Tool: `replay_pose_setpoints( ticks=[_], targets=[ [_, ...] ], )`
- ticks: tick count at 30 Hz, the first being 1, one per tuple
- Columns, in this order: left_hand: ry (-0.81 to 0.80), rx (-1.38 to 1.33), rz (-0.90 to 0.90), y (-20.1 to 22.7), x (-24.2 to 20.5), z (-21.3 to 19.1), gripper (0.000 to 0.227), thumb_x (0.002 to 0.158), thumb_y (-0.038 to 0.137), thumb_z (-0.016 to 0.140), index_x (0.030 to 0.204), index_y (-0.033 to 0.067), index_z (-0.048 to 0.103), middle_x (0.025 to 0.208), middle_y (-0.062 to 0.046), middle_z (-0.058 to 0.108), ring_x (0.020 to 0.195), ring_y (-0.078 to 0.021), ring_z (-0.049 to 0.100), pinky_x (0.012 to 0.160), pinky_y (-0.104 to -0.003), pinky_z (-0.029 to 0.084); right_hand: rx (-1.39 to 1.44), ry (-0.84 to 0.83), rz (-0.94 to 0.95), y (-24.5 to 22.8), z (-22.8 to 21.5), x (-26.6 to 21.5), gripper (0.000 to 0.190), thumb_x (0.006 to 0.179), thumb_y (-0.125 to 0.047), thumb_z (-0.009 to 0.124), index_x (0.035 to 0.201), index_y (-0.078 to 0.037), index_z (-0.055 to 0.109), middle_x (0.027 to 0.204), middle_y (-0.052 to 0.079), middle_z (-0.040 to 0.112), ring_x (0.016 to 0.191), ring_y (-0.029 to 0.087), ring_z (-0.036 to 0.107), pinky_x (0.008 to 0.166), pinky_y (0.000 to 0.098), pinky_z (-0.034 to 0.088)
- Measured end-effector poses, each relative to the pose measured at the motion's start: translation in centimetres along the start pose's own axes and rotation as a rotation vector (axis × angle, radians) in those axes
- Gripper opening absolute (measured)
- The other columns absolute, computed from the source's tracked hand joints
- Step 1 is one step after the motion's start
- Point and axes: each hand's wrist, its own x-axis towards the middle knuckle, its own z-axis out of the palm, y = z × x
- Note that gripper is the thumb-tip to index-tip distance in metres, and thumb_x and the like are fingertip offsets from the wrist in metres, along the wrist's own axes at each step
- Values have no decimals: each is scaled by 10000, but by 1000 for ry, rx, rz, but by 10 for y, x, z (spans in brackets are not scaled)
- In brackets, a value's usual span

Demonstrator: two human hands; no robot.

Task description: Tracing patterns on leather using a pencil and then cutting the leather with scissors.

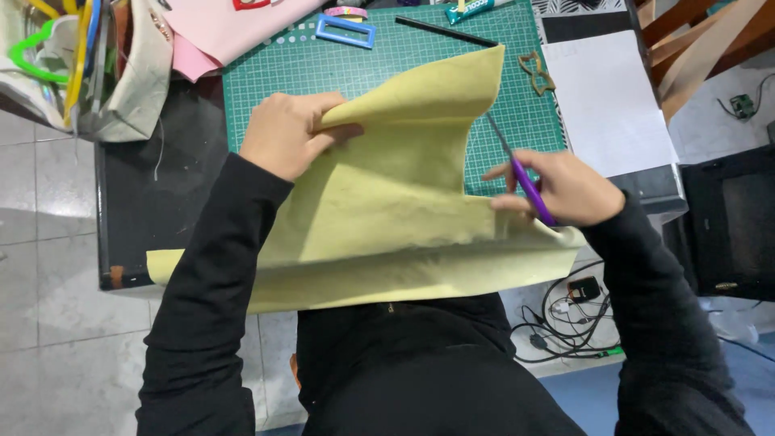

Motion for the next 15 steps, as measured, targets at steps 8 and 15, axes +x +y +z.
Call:
replay_pose_setpoints(
  ticks=[8, 15],
  targets=[
    [0, -187, -30, 4, -33, -11, 154, 989, 446, 709, 943, 300, 689, 661, 33, 686, 723, -241, 705, 746, -351, 542, 265, -73, 93, 64, 61, -94, 302, 736, -122, 903, 863, -22, 648, 602, 99, 695, 432, 222, 775, 478, 302, 606],
    [-62, -314, -78, 14, -45, 3, 66, 933, 333, 716, 963, 276, 732, 732, -44, 714, 744, -324, 704, 722, -389, 537, -282, 485, 362, 129, 163, -160, 425, 779, -467, 863, 852, -201, 540, 543, -8, 662, 620, 268, 724, 666, 356, 561]
  ],
)
